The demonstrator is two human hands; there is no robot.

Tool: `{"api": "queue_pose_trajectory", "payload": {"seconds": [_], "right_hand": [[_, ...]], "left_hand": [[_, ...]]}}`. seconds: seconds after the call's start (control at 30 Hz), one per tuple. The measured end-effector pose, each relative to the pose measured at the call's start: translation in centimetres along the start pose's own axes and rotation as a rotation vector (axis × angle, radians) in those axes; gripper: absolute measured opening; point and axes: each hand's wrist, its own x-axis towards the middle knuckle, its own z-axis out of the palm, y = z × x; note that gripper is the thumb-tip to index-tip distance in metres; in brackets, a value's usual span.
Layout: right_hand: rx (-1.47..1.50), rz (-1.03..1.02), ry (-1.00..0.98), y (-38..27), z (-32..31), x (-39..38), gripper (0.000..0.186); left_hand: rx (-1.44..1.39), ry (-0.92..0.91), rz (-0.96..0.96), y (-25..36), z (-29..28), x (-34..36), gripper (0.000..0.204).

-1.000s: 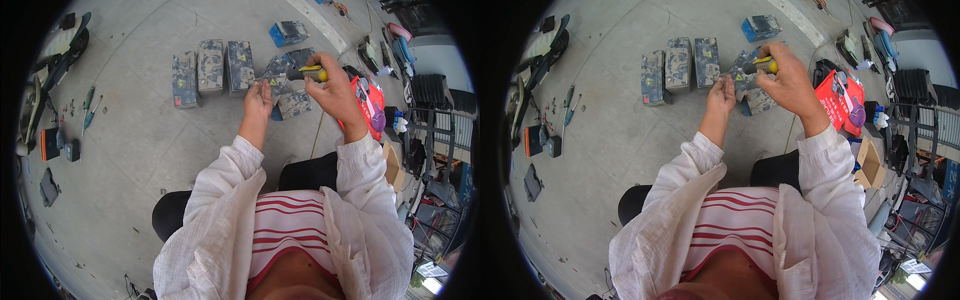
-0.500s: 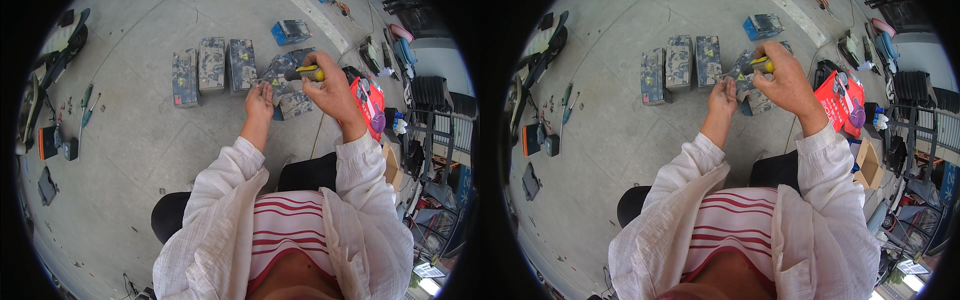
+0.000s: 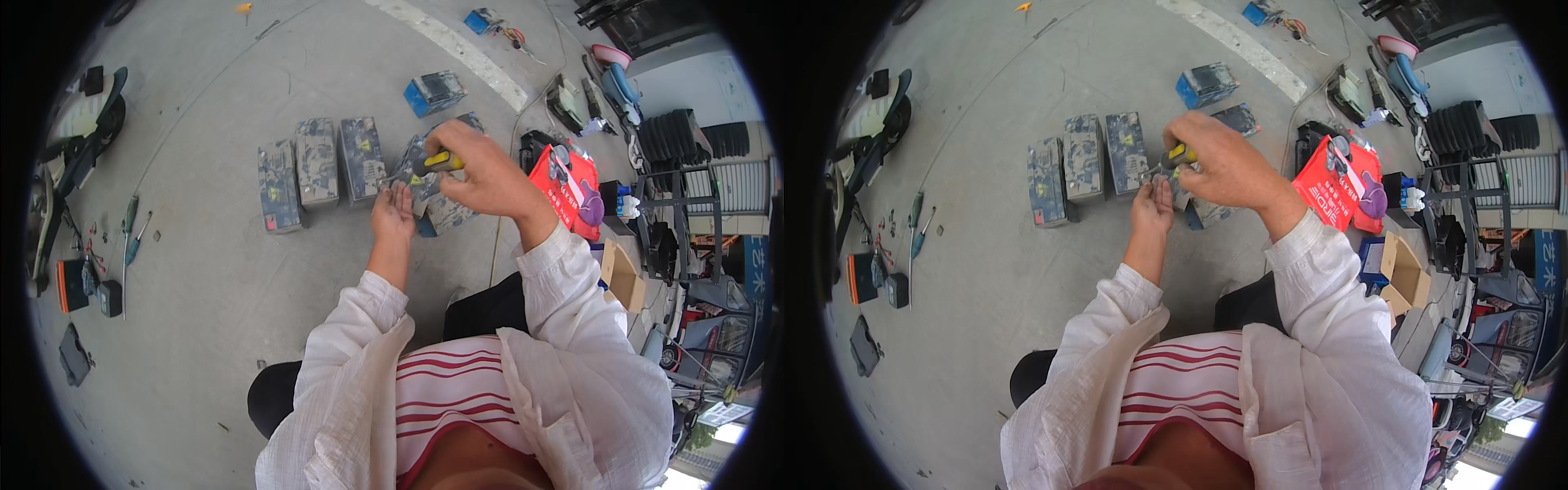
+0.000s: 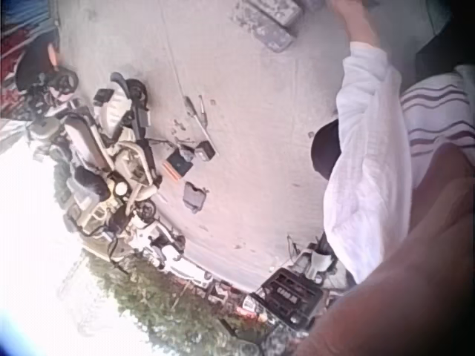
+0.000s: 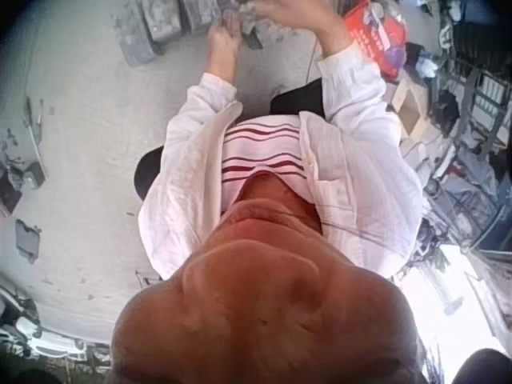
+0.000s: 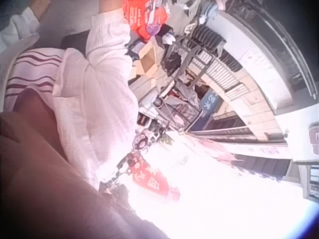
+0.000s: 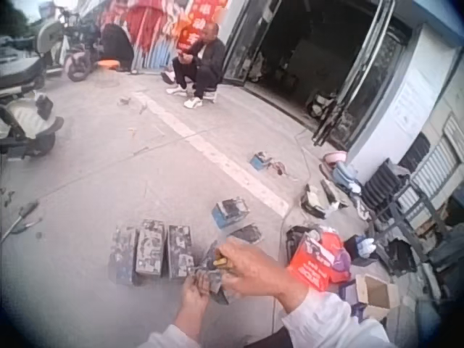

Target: The person sits on the ground and uses a yellow-handled screwdriver to open the tops of several rectangular batteries laid out in front. They repeatedly pry open the battery caps, remove them, and set them aside, then continue to the next battery in the row.

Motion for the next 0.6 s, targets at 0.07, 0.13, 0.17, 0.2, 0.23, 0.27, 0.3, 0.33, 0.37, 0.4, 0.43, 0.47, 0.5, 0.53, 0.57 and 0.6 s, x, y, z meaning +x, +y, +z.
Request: {"api": "queue_pose_trajectory", "payload": {"seconds": [0.07, 0.13, 0.17, 0.2, 0.23, 0.27, 0.3, 0.33, 0.37, 0.4, 0.43, 0.47, 0.5, 0.53, 0.57, 0.6], "right_hand": [[-0.021, -0.034, -0.038, 0.2, -1.0, 0.4, 0.028], [-0.037, -0.042, -0.113, 0.0, -0.7, 1.6, 0.028], [-0.018, -0.059, -0.127, -0.4, -0.3, 2.2, 0.028], [-0.06, -0.051, -0.104, 0.3, -1.6, 1.3, 0.028], [-0.068, -0.06, -0.098, 0.7, -1.6, 1.0, 0.028], [-0.079, -0.071, -0.096, 0.7, -1.9, 0.8, 0.028], [-0.085, -0.051, -0.07, 0.0, -1.5, 0.8, 0.025], [-0.104, -0.007, -0.058, -0.7, -1.1, 1.4, 0.024], [-0.124, 0.035, -0.046, -1.4, -1.0, 2.1, 0.023], [-0.145, 0.109, -0.043, -1.8, -0.5, 1.8, 0.023], [-0.203, 0.174, -0.038, -2.0, -0.3, 1.8, 0.023], [-0.262, 0.238, -0.034, -2.1, -0.2, 1.9, 0.024], [-0.314, 0.299, -0.031, -2.0, 0.2, 2.0, 0.024], [-0.276, 0.269, 0.041, -2.0, 0.7, 1.8, 0.026], [-0.237, 0.239, 0.113, -2.0, 1.2, 1.4, 0.028], [-0.209, 0.207, 0.185, -1.9, 1.1, 1.2, 0.031]], "left_hand": [[0.031, 0.007, -0.03, -0.6, 0.4, 0.7, 0.034], [0.022, 0.041, -0.011, 0.5, 0.7, 1.3, 0.037], [0.02, 0.075, 0.016, 1.6, 0.6, 1.8, 0.036], [0.046, 0.057, -0.029, -0.1, 1.2, 1.9, 0.034], [0.064, 0.067, -0.044, -0.2, 0.8, 1.9, 0.033], [0.079, 0.061, -0.072, -0.7, 0.9, 2.0, 0.032], [0.087, 0.065, -0.081, 0.0, 0.6, 2.0, 0.03], [0.092, 0.068, -0.088, 0.6, 0.7, 2.1, 0.029], [0.089, 0.065, -0.068, 1.4, 1.0, 2.4, 0.026], [0.088, 0.064, -0.078, 1.4, 0.6, 2.2, 0.026], [0.086, 0.062, -0.087, 1.3, 0.6, 2.1, 0.025], [0.083, 0.059, -0.094, 1.1, 0.7, 2.1, 0.024], [0.07, 0.059, -0.102, 1.3, 0.5, 1.9, 0.023], [0.074, 0.06, -0.094, 1.5, 0.3, 1.8, 0.023], [0.078, 0.061, -0.086, 1.7, 0.1, 1.7, 0.023], [0.077, 0.054, -0.085, 1.5, 0.5, 1.5, 0.023]]}}
